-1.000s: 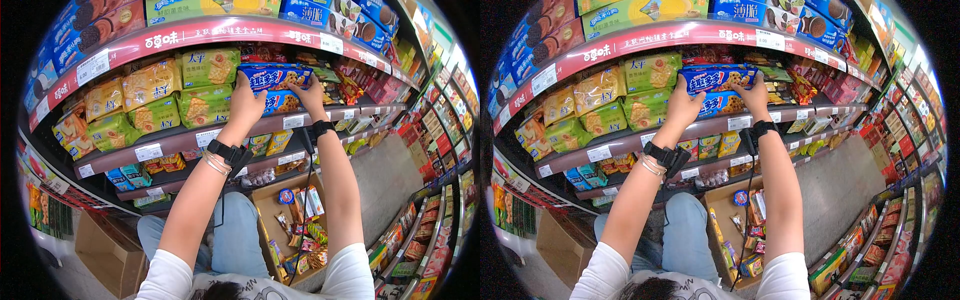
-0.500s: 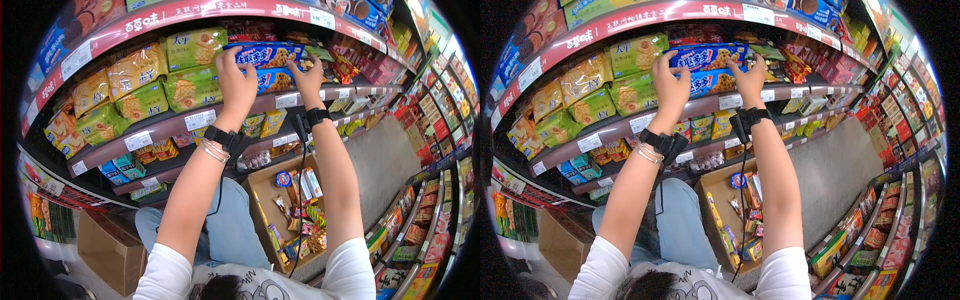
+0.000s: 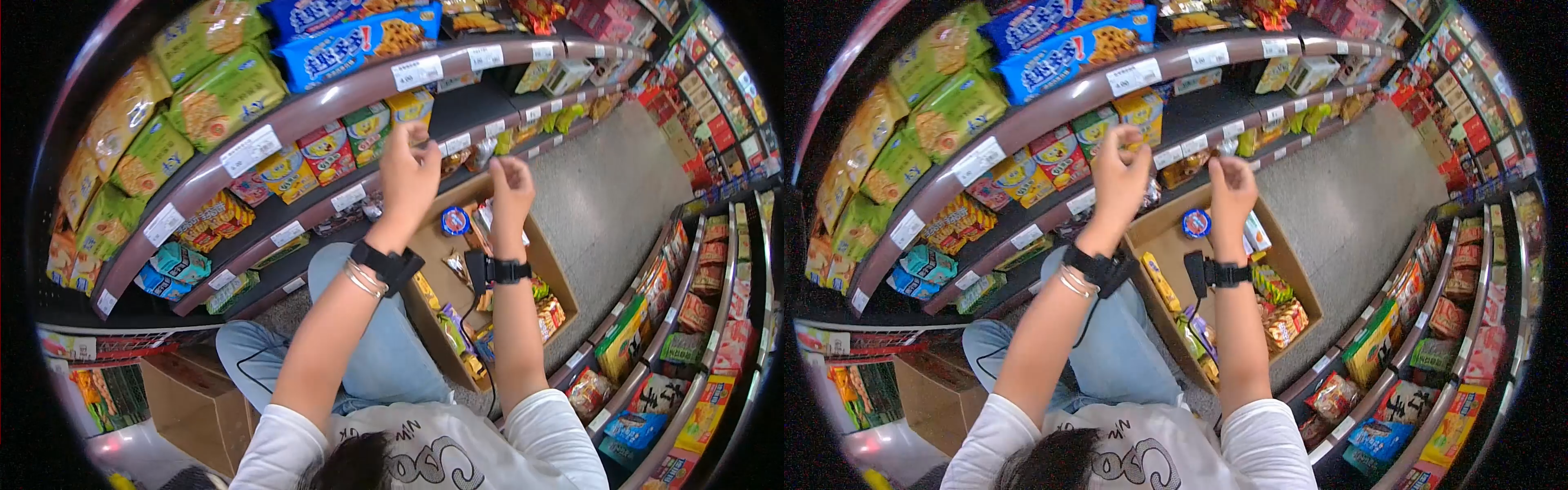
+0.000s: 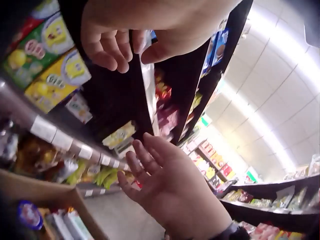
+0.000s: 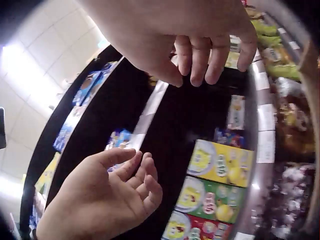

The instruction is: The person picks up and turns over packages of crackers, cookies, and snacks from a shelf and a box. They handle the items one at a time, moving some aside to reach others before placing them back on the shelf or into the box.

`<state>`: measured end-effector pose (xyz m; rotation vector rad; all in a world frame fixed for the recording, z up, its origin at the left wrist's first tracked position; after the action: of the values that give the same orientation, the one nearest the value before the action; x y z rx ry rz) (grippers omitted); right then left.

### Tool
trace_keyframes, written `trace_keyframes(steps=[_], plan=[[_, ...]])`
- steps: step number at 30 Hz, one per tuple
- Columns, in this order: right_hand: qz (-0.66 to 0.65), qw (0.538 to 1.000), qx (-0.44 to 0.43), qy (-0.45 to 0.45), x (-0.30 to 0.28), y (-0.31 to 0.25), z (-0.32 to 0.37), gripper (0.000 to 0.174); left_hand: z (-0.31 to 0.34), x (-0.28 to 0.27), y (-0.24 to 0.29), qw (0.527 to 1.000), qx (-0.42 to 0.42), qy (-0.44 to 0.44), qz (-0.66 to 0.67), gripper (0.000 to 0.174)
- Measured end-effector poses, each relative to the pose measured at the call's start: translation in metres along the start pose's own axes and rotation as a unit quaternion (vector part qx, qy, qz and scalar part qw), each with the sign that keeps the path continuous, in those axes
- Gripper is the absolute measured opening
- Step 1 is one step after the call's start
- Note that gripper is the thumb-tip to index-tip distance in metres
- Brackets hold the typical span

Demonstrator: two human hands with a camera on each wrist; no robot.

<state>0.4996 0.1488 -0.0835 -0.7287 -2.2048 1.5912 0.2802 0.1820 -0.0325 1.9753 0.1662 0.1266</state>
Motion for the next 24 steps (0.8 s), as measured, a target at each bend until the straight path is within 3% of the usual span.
trace_keyframes(steps=[2, 5, 8, 10, 11, 14, 15, 22, 23, 24], plan=[[0.019, 0.999, 0.04, 0.003, -0.03, 0.079, 0.026, 0.012, 0.036, 0.025, -0.044, 0.998, -0.025, -0.044, -0.025, 0.024], [0.071, 0.98, 0.182, -0.036, -0.065, 0.153, 0.089, 0.013, 0.094, 0.055, -0.102, 0.98, -0.175, -0.098, 0.002, 0.023], [0.151, 0.959, 0.236, -0.048, -0.098, 0.231, 0.155, 0.013, 0.139, 0.068, -0.16, 0.975, -0.188, -0.118, -0.026, 0.022], [0.224, 0.933, 0.264, -0.103, -0.114, 0.315, 0.208, 0.015, 0.159, 0.065, -0.192, 0.965, -0.221, -0.126, -0.056, 0.021], [0.159, 0.925, 0.323, -0.123, -0.106, 0.311, 0.223, 0.016, 0.168, 0.063, -0.21, 0.958, -0.246, -0.129, -0.072, 0.021], [0.178, 0.869, 0.417, -0.198, -0.088, 0.336, 0.258, 0.017, 0.172, 0.065, -0.227, 0.942, -0.301, -0.123, -0.079, 0.021], [0.165, 0.871, 0.414, -0.205, -0.087, 0.376, 0.274, 0.027, 0.164, 0.069, -0.224, 0.945, -0.294, -0.124, -0.07, 0.021], [0.319, 0.814, 0.377, -0.306, -0.05, 0.431, 0.292, 0.042, 0.172, 0.08, -0.25, 0.939, -0.282, -0.153, -0.121, 0.022], [0.292, 0.826, 0.364, -0.316, -0.045, 0.447, 0.299, 0.047, 0.174, 0.084, -0.253, 0.943, -0.258, -0.164, -0.133, 0.022], [0.342, 0.804, 0.36, -0.327, -0.044, 0.445, 0.298, 0.048, 0.174, 0.086, -0.252, 0.94, -0.265, -0.169, -0.131, 0.022]])
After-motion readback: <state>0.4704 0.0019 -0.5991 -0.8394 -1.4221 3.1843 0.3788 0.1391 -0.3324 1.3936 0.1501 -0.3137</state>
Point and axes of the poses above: each hand's wrist, its own z-axis away from the middle knuckle, its own x-axis out of the palm, y = z × x, the point moved 9 cm from there along -z, towards the middle knuckle, and after that the axes turned 8 degrees about z, right-handed, at the moved point
